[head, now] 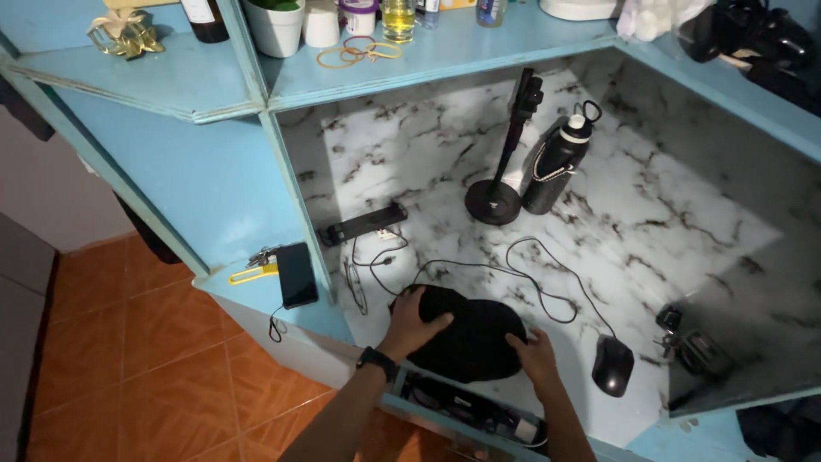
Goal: Organizing cables, a power bank, and a small fan on a desk shelving unit.
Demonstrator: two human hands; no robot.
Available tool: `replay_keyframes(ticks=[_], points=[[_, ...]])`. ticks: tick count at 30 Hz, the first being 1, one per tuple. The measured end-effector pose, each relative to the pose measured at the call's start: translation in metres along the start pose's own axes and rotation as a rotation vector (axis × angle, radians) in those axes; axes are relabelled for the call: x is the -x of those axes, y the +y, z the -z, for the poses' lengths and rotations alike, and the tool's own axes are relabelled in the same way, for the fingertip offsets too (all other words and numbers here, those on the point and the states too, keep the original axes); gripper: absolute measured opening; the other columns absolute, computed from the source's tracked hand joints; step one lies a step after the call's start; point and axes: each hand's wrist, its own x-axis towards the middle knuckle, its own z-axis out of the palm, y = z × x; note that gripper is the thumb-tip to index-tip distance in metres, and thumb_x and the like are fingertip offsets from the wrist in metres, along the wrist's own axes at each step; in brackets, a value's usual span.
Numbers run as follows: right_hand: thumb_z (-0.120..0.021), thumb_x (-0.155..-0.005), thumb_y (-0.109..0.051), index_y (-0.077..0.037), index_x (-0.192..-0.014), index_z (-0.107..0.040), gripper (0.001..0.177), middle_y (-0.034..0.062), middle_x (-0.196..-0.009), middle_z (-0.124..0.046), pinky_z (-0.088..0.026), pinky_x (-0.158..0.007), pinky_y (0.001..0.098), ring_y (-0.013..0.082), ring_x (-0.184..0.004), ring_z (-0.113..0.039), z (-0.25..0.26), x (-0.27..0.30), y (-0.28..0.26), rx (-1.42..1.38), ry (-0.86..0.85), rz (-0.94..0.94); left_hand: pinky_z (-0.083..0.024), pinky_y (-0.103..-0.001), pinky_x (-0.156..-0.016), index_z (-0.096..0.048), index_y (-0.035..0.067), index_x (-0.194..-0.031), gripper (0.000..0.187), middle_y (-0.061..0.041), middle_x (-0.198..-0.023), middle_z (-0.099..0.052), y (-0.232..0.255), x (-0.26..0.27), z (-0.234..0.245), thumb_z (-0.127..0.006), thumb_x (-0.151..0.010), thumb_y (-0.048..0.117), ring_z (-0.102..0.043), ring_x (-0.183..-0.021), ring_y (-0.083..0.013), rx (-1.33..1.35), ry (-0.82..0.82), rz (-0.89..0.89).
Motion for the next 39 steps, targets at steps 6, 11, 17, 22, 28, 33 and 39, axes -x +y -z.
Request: replay_keyframes(ticks=[6, 11, 17, 22, 28, 33, 39], points=[[-0.076, -0.087, -0.043, 0.010, -0.135, -0.058, 0.073, 0.0238, -0.128, -0.069, -0.055, -0.092, 0.0471, 0.0368, -0.112, -0.068, 0.016, 0.029, -0.044, -0.483, -0.203, -0.422, -0.036, -0.043, -0.118, -0.027, 0.010, -0.160, 0.099, -0.017, -0.161, -0.036, 0.027, 0.005, 0.008, -0.070, -0.086, 0.059, -0.038, -0.147, -0.0331, 0.234, -0.304, 0.410], [-0.075, -0.095, -0.027, 0.012, -0.124, -0.066, 0.049, 0.0172, -0.115, -0.072, -0.054, -0.084, 0.0403, 0.0274, -0.099, -0.068, 0.048, 0.023, -0.072, -0.673, -0.098, -0.108, -0.042, -0.041, -0.116, -0.038, 0.007, -0.156, 0.089, -0.018, -0.154, -0.050, 0.085, -0.010, 0.021, -0.070, -0.087, 0.053, -0.051, -0.142, -0.0317, 0.313, -0.110, 0.130], [-0.066, -0.098, -0.027, 0.003, -0.133, -0.062, 0.047, 0.0144, -0.124, -0.071, -0.053, -0.099, 0.0423, 0.0276, -0.112, -0.067, 0.109, 0.034, -0.141, -0.893, 0.038, -0.044, -0.039, -0.042, -0.119, -0.045, 0.005, -0.153, 0.079, -0.019, -0.151, -0.054, 0.127, -0.037, 0.017, -0.067, -0.095, 0.053, -0.050, -0.143, -0.0322, 0.274, 0.219, -0.160], [-0.063, -0.095, -0.036, -0.005, -0.138, -0.060, 0.053, 0.0088, -0.133, -0.069, -0.050, -0.104, 0.0434, 0.0260, -0.120, -0.065, 0.140, 0.045, -0.140, -1.093, 0.033, -0.070, -0.038, -0.044, -0.107, -0.043, 0.012, -0.149, 0.073, -0.007, -0.144, -0.049, 0.128, -0.043, 0.025, -0.055, -0.095, 0.059, -0.046, -0.130, -0.0238, 0.710, -0.115, 0.269], [-0.063, -0.101, -0.048, -0.006, -0.143, -0.058, 0.060, 0.0177, -0.138, -0.065, -0.023, -0.091, 0.0534, 0.0441, -0.103, -0.039, 0.134, 0.014, -0.033, -1.197, 0.017, -0.215, -0.055, -0.041, -0.092, -0.067, 0.010, -0.115, 0.041, -0.003, -0.096, -0.069, 0.089, -0.070, -0.029, -0.052, -0.108, 0.047, -0.067, -0.094, -0.0182, 1.523, -0.557, 0.397], [-0.062, -0.093, -0.028, -0.005, -0.140, -0.057, 0.052, 0.0103, -0.132, -0.068, -0.050, -0.103, 0.0491, 0.0296, -0.119, -0.065, 0.104, 0.031, -0.048, -1.281, 0.103, -0.130, -0.052, -0.026, -0.080, -0.070, 0.013, -0.117, 0.033, 0.006, -0.095, -0.070, 0.127, -0.113, -0.033, -0.047, -0.106, 0.035, -0.064, -0.087, -0.0073, 1.468, -0.455, 0.407], [-0.060, -0.093, -0.022, -0.014, -0.139, -0.056, 0.047, 0.0011, -0.136, -0.064, -0.042, -0.106, 0.0468, 0.0250, -0.126, -0.059, 0.092, -0.004, -0.063, -0.912, -0.196, -0.382, -0.042, -0.021, -0.061, -0.070, 0.011, -0.120, 0.039, 0.010, -0.087, -0.063, 0.185, -0.211, -0.013, -0.052, -0.106, 0.042, -0.055, -0.073, -0.0012, 1.177, -0.380, 0.058]])
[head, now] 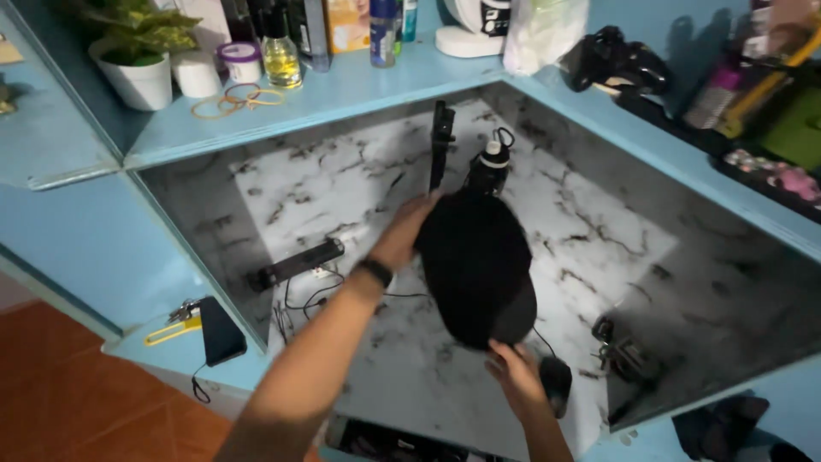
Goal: Organizing cables, a power bank, and a small fan on a desk shelving unit.
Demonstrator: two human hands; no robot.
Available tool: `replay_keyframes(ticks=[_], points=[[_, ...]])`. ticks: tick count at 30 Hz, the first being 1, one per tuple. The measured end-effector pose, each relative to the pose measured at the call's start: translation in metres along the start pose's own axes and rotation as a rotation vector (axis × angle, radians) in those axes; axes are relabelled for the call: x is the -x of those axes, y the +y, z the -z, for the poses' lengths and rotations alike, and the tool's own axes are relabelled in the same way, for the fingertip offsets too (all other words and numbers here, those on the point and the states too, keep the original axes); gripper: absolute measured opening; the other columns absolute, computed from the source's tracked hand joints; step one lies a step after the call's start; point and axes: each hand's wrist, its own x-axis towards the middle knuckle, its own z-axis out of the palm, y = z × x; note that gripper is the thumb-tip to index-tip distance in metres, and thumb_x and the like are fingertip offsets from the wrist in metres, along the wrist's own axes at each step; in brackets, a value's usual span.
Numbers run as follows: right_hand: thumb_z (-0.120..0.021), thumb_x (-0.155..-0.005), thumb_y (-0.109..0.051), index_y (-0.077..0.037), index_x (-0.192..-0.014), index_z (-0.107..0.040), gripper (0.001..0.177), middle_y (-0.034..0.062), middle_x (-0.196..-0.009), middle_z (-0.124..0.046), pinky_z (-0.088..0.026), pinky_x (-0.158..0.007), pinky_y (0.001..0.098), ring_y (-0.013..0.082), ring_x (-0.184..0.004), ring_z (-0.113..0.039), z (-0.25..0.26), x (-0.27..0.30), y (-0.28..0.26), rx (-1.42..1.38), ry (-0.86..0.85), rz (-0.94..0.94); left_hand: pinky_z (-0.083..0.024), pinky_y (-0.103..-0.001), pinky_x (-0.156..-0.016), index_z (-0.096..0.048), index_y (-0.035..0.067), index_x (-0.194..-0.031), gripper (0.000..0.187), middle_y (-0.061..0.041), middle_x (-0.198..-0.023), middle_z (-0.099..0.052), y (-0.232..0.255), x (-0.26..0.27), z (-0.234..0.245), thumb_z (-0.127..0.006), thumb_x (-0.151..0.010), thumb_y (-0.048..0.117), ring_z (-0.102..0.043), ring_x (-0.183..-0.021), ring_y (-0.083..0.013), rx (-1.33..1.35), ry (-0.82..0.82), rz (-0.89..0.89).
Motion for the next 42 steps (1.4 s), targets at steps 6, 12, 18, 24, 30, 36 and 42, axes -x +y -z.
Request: replay_keyframes(ticks=[6, 12, 18, 24, 30, 36, 42], points=[[-0.057, -0.104, -0.034, -0.007, -0.119, -0.063, 0.032, 0.0067, -0.114, -0.067, -0.047, -0.087, 0.0382, 0.0213, -0.103, -0.058, 0.015, -0.138, -0.056, 0.608, 0.000, 0.516, -0.051, -0.026, -0.090, -0.061, 0.010, -0.131, 0.042, 0.004, -0.113, -0.069, 0.059, -0.087, 0.006, -0.067, -0.096, 0.034, -0.062, -0.105, -0.0088, -0.461, 0.023, -0.028], [-0.068, -0.099, -0.039, -0.010, -0.127, -0.066, 0.041, 0.0016, -0.118, -0.068, -0.050, -0.092, 0.0303, 0.0142, -0.107, -0.061, -0.152, -0.124, -0.196, 0.527, 0.011, 0.865, -0.051, -0.029, -0.095, -0.062, 0.001, -0.129, 0.041, -0.002, -0.115, -0.068, 0.085, -0.132, 0.035, -0.071, -0.100, 0.028, -0.062, -0.109, -0.0127, -0.602, -0.395, -0.091], [-0.064, -0.095, -0.038, -0.014, -0.145, -0.054, 0.056, -0.0007, -0.136, -0.061, -0.043, -0.106, 0.0341, 0.0137, -0.125, -0.056, -0.238, -0.103, -0.240, 0.665, -0.279, 0.715, -0.050, -0.029, -0.094, -0.063, 0.001, -0.129, 0.039, -0.002, -0.113, -0.068, 0.081, -0.175, 0.085, -0.072, -0.099, 0.025, -0.062, -0.107, -0.0115, -0.557, -0.478, -0.065], [-0.055, -0.096, -0.041, -0.011, -0.144, -0.058, 0.057, 0.0025, -0.136, -0.065, -0.042, -0.108, 0.0385, 0.0207, -0.125, -0.059, -0.225, -0.148, -0.236, 0.394, -0.448, 0.349, -0.046, -0.025, -0.101, -0.062, 0.004, -0.134, 0.044, 0.001, -0.123, -0.066, 0.074, -0.162, 0.101, -0.071, -0.099, 0.029, -0.058, -0.114, -0.0077, -0.480, -0.587, -0.027], [-0.053, -0.097, -0.037, -0.011, -0.135, -0.063, 0.046, 0.0062, -0.129, -0.067, -0.051, -0.094, 0.0400, 0.0210, -0.111, -0.066, -0.224, -0.192, -0.257, 0.523, -0.266, 0.199, -0.047, -0.035, -0.101, -0.063, 0.003, -0.134, 0.049, -0.003, -0.125, -0.065, 0.073, -0.189, 0.109, -0.073, -0.095, 0.032, -0.058, -0.114, -0.0169, -0.350, -0.289, -0.058], [-0.056, -0.103, -0.035, -0.009, -0.140, -0.059, 0.045, 0.0068, -0.132, -0.067, -0.039, -0.072, 0.0401, 0.0233, -0.089, -0.057, -0.281, -0.160, -0.298, 0.536, -0.218, 0.413, -0.041, -0.046, -0.108, -0.055, 0.000, -0.141, 0.054, -0.019, -0.143, -0.055, 0.063, -0.253, 0.160, -0.062, -0.102, 0.036, -0.051, -0.127, -0.0343, -0.830, 0.064, -0.470], [-0.050, -0.105, -0.030, -0.011, -0.145, -0.058, 0.045, 0.0050, -0.132, -0.070, -0.042, -0.065, 0.0395, 0.0266, -0.086, -0.059, -0.264, -0.286, -0.308, 0.547, -0.259, 0.407, -0.042, -0.049, -0.108, -0.056, -0.004, -0.138, 0.051, -0.025, -0.143, -0.053, 0.056, -0.274, 0.165, -0.055, -0.106, 0.036, -0.050, -0.127, -0.0403, -0.879, 0.145, -0.357]])
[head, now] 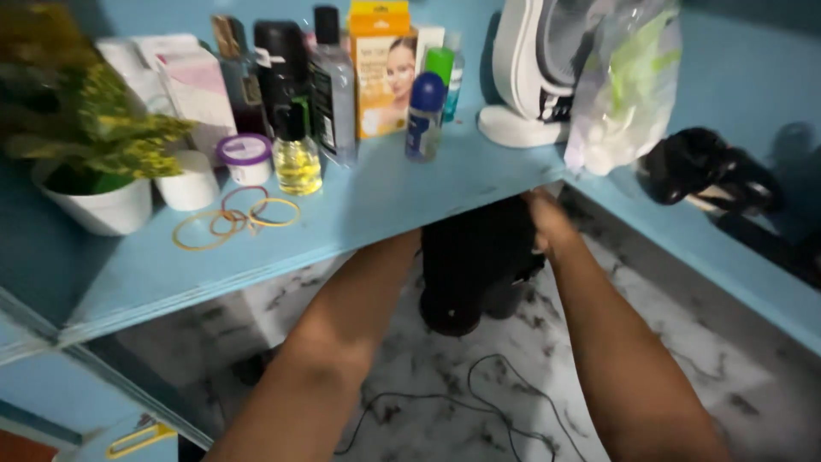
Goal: Organizing cables, a power bank, and a small fan on a desk shelving unit.
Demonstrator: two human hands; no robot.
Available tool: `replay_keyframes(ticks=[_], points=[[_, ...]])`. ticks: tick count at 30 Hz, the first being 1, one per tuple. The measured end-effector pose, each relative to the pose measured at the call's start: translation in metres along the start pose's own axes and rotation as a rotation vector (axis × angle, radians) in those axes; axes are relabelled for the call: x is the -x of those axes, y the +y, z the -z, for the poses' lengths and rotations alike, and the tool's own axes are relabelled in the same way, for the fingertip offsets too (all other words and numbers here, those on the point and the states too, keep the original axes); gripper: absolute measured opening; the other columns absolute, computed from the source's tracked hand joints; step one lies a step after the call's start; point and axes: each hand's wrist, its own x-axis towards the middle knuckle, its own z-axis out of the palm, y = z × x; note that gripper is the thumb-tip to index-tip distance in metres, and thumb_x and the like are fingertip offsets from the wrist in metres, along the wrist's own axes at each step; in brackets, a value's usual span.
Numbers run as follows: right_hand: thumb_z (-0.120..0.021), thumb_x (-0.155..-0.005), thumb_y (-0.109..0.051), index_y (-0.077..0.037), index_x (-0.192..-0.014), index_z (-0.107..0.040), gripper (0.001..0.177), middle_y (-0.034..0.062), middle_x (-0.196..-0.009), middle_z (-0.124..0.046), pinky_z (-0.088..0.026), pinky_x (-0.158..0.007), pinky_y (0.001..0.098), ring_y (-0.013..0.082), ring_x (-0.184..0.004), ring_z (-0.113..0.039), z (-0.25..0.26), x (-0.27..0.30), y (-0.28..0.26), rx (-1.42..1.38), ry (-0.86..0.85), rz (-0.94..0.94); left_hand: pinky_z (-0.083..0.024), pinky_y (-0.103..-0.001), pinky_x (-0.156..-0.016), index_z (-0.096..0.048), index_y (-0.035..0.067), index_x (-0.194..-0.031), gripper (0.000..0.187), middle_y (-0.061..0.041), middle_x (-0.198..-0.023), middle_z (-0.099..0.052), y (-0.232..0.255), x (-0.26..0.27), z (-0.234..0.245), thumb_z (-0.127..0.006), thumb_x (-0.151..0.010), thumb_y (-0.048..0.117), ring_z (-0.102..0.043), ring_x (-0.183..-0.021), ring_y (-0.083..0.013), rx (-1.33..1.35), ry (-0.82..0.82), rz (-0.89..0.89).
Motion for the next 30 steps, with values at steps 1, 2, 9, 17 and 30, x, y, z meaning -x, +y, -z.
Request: replay_keyframes(ticks=[1, 2, 9, 17, 30], points=[[-0.050, -0.104, -0.028, -0.008, -0.141, -0.059, 0.043, 0.0073, -0.128, -0.070, -0.052, -0.074, 0.0367, 0.0242, -0.092, -0.065, -0.002, -0.008, 0.004, -0.154, -0.037, -0.010, -0.042, -0.050, -0.108, -0.056, -0.004, -0.138, 0.051, -0.026, -0.143, -0.053, -0.004, 0.002, -0.004, -0.054, -0.107, 0.036, -0.049, -0.127, -0.0413, -0.009, -0.008, 0.029], [-0.050, -0.104, -0.026, -0.005, -0.138, -0.059, 0.041, 0.0096, -0.125, -0.070, -0.062, -0.083, 0.0339, 0.0219, -0.098, -0.071, -0.003, -0.016, 0.006, -0.306, -0.070, -0.016, -0.042, -0.050, -0.109, -0.056, -0.005, -0.138, 0.051, -0.027, -0.143, -0.052, -0.006, 0.002, -0.009, -0.053, -0.108, 0.036, -0.049, -0.127, -0.0423, -0.015, -0.015, 0.053], [-0.060, -0.104, -0.040, 0.004, -0.115, -0.070, 0.047, 0.0209, -0.104, -0.074, -0.055, -0.084, 0.0470, 0.0327, -0.093, -0.070, 0.018, -0.059, 0.081, 0.477, 0.223, 0.209, -0.044, -0.054, -0.109, -0.057, -0.009, -0.135, 0.052, -0.034, -0.143, -0.051, -0.016, 0.008, -0.039, -0.045, -0.113, 0.036, -0.048, -0.127, -0.0493, -0.048, -0.069, 0.211], [-0.064, -0.096, -0.042, -0.004, -0.098, -0.074, 0.040, 0.0229, -0.096, -0.072, -0.054, -0.079, 0.0553, 0.0441, -0.091, -0.069, 0.043, -0.061, 0.100, 1.200, 0.425, 0.479, -0.046, -0.058, -0.110, -0.058, -0.014, -0.132, 0.056, -0.042, -0.144, -0.049, -0.157, -0.037, -0.052, -0.036, -0.119, 0.036, -0.047, -0.128, -0.0573, -0.083, -0.096, 0.333], [-0.060, -0.107, -0.025, 0.000, -0.110, -0.067, 0.026, 0.0050, -0.091, -0.065, -0.049, -0.076, 0.0296, 0.0133, -0.085, -0.058, 0.037, 0.098, 0.168, 0.394, 0.299, 0.668, -0.039, -0.042, -0.115, -0.054, -0.001, -0.141, 0.053, -0.024, -0.144, -0.057, 0.067, 0.161, -0.029, -0.050, -0.104, 0.037, -0.052, -0.136, -0.0386, -0.217, 0.187, -0.133]])
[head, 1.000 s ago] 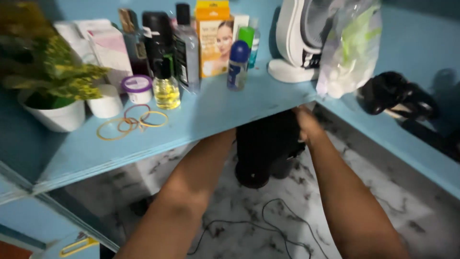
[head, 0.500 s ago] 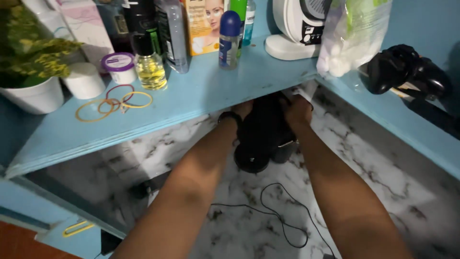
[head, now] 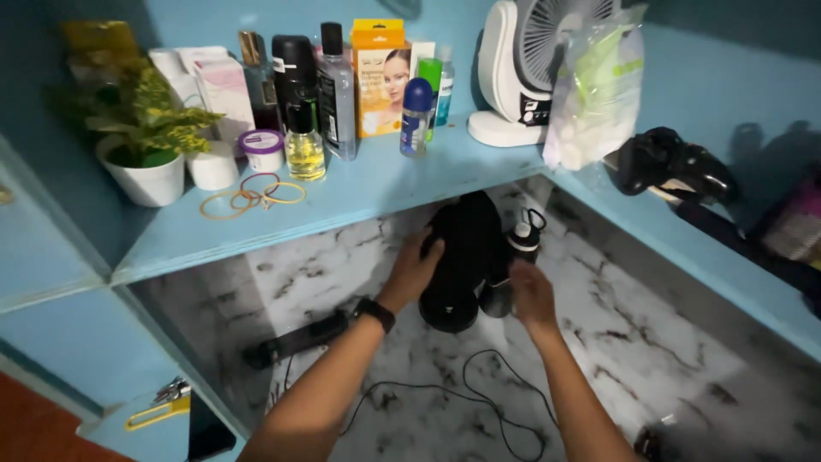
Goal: Organizing cables, a power bank, and a small fan on a desk shelving unit.
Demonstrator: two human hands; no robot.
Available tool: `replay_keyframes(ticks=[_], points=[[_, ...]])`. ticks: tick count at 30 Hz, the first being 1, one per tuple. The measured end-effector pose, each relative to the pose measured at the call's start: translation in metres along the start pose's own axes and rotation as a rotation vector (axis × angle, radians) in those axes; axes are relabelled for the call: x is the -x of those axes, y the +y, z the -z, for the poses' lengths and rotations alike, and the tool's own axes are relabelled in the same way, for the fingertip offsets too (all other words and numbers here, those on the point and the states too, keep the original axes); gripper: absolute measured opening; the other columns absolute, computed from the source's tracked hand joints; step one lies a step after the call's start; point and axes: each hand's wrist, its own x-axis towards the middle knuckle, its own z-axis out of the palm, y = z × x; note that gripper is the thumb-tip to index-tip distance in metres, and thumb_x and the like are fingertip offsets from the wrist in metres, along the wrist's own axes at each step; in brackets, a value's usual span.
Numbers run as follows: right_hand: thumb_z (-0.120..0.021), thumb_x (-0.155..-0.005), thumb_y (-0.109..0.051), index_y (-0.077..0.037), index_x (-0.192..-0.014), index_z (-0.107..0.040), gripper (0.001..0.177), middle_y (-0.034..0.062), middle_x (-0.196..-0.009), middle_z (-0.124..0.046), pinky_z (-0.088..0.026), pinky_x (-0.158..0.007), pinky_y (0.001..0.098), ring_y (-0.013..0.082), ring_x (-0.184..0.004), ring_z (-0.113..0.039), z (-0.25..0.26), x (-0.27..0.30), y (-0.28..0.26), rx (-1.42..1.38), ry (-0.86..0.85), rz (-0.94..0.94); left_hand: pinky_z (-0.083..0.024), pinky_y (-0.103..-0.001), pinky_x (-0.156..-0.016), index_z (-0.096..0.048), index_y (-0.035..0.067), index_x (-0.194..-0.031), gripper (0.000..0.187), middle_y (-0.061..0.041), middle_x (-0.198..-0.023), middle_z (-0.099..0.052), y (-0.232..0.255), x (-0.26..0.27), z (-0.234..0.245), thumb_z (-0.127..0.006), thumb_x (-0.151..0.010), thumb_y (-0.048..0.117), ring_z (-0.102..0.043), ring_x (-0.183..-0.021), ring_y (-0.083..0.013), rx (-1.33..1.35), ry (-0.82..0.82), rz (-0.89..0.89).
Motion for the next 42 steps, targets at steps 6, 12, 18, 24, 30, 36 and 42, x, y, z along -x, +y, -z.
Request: replay_keyframes(ticks=[6, 12, 18, 24, 30, 36, 42], points=[[-0.057, -0.102, -0.018, -0.004, -0.125, -0.067, 0.029, -0.0002, -0.099, -0.070, -0.051, -0.073, 0.0271, 0.0115, -0.086, -0.061, 0.008, 0.038, -0.047, -0.174, -0.182, -0.235, -0.035, -0.041, -0.117, -0.047, -0.002, -0.146, 0.065, -0.025, -0.152, -0.048, 0.021, 0.038, -0.005, -0.053, -0.103, 0.045, -0.044, -0.143, -0.0375, -0.015, -0.073, 0.152], [-0.057, -0.097, -0.019, -0.006, -0.133, -0.060, 0.038, 0.0028, -0.112, -0.070, -0.053, -0.076, 0.0290, 0.0121, -0.094, -0.065, 0.034, 0.099, -0.081, -0.169, -0.187, -0.237, -0.039, -0.040, -0.115, -0.045, 0.000, -0.151, 0.074, -0.022, -0.147, -0.055, 0.061, 0.096, 0.023, -0.052, -0.100, 0.054, -0.051, -0.138, -0.0361, 0.155, -0.170, 0.249], [-0.056, -0.104, -0.033, -0.007, -0.132, -0.063, 0.039, 0.0076, -0.113, -0.075, -0.055, -0.079, 0.0350, 0.0182, -0.095, -0.068, 0.086, 0.155, -0.152, -0.147, -0.004, -0.346, -0.034, -0.040, -0.116, -0.043, 0.004, -0.153, 0.070, -0.015, -0.159, -0.043, 0.101, 0.146, 0.089, -0.052, -0.101, 0.051, -0.040, -0.147, -0.0283, 0.229, -0.217, 0.296], [-0.056, -0.103, -0.033, -0.007, -0.135, -0.061, 0.042, 0.0104, -0.110, -0.075, -0.055, -0.081, 0.0352, 0.0198, -0.095, -0.069, 0.110, 0.243, -0.186, -0.024, 0.024, -0.490, -0.045, -0.041, -0.110, -0.045, 0.004, -0.150, 0.067, -0.012, -0.153, -0.049, 0.009, 0.224, 0.135, -0.056, -0.100, 0.046, -0.048, -0.142, -0.0277, 0.170, -0.288, 0.456], [-0.056, -0.104, -0.034, -0.007, -0.134, -0.062, 0.041, 0.0092, -0.107, -0.074, -0.055, -0.078, 0.0341, 0.0192, -0.091, -0.069, 0.087, 0.319, -0.205, 0.007, 0.006, -0.604, -0.053, -0.042, -0.094, -0.055, 0.003, -0.140, 0.055, -0.013, -0.128, -0.067, 0.014, 0.285, 0.172, -0.060, -0.100, 0.040, -0.066, -0.114, -0.0282, -0.004, -0.325, 0.582], [-0.057, -0.103, -0.036, -0.009, -0.134, -0.062, 0.041, 0.0071, -0.105, -0.074, -0.054, -0.075, 0.0331, 0.0165, -0.088, -0.069, 0.093, 0.336, -0.210, 0.041, -0.013, -0.687, -0.057, -0.042, -0.084, -0.054, 0.002, -0.140, 0.057, -0.017, -0.122, -0.067, -0.009, 0.295, 0.155, -0.064, -0.098, 0.039, -0.067, -0.106, -0.0283, 0.030, -0.318, 0.541], [-0.060, -0.103, -0.035, -0.006, -0.131, -0.064, 0.041, 0.0108, -0.106, -0.075, -0.054, -0.080, 0.0354, 0.0198, -0.092, -0.069, 0.136, 0.346, -0.127, 0.080, -0.025, -0.583, -0.058, -0.042, -0.081, -0.050, 0.005, -0.144, 0.064, -0.014, -0.129, -0.063, 0.014, 0.287, 0.149, -0.061, -0.096, 0.045, -0.067, -0.107, -0.0283, -0.045, -0.395, 0.727]])
